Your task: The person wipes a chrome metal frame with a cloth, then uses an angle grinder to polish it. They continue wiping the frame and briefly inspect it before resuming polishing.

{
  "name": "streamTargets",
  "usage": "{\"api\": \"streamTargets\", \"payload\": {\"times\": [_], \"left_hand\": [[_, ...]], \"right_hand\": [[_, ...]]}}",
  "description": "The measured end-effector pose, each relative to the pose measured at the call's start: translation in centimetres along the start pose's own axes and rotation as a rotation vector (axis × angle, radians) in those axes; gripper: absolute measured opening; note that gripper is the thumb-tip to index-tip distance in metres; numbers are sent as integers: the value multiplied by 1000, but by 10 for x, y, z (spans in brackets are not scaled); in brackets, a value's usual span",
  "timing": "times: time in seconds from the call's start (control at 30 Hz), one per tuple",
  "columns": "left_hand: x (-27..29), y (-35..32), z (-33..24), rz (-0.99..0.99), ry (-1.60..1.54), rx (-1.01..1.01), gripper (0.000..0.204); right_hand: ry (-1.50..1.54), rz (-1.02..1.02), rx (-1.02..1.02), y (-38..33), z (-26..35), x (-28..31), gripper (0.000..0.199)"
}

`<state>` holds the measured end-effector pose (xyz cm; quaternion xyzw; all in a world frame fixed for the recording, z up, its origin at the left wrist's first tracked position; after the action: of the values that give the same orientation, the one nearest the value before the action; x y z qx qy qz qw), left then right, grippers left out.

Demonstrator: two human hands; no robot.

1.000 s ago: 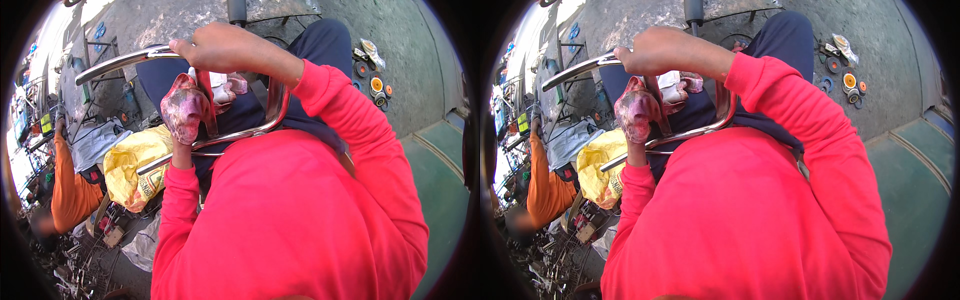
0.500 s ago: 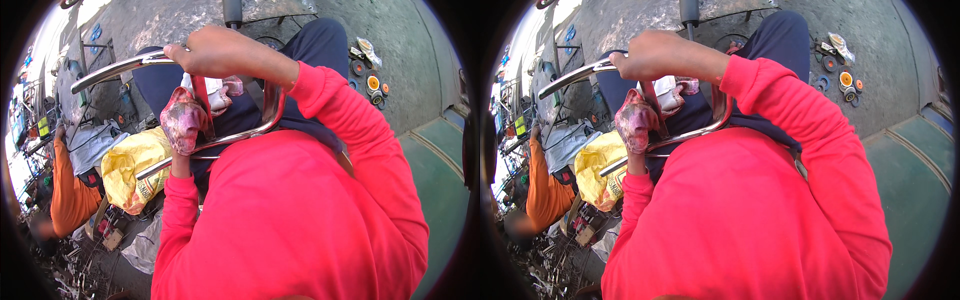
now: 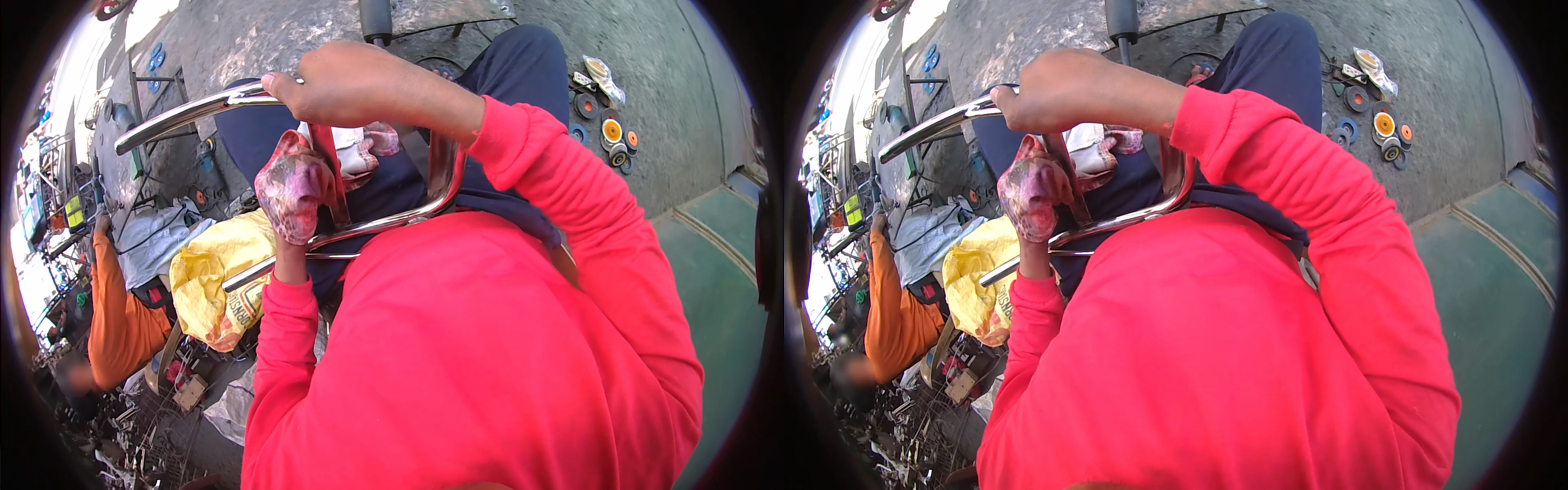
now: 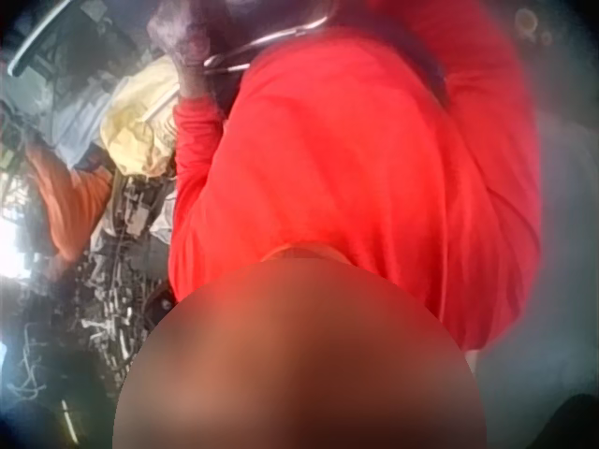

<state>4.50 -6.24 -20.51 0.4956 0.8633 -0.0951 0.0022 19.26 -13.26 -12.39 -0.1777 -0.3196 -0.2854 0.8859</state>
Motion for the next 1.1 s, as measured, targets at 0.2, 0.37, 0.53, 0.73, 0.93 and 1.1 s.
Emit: {"api": "streamTargets", "payload": {"times": [0.2,0.37,0.53,0.73,0.93,1.1], "left_hand": [[2,0,10,-31,-93,139,29],[16,-17,14,-102,63,122,38],[12,22,-3,-73,559,-258,45],[6,-5,8,-103,82,46,39],[0,5,-6,-96,256,-17,32],[-9,11,-22,-132,294,-192,51]], "right_hand": [[-2,-1,-12,0,-4,2,62],[60,-97,67,1,-2,3,67],[89,-121,58,4,-8,-1,66],[72,-131,59,2,-8,0,67],[33,20,-38,-1,-11,2,63],[45,-55,-4,-2,-10,3,63]]}}
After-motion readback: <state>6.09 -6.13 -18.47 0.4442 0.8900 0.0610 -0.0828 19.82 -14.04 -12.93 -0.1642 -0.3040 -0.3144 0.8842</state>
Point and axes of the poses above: each hand's wrist, its own y-axis towards the middle knuckle, its own x-axis out of the back of the hand, z = x × y, the point moved 8 cm from there along y, towards the middle knuckle, and after that the axes turned 13 degrees about -z, right-handed, at the moved point
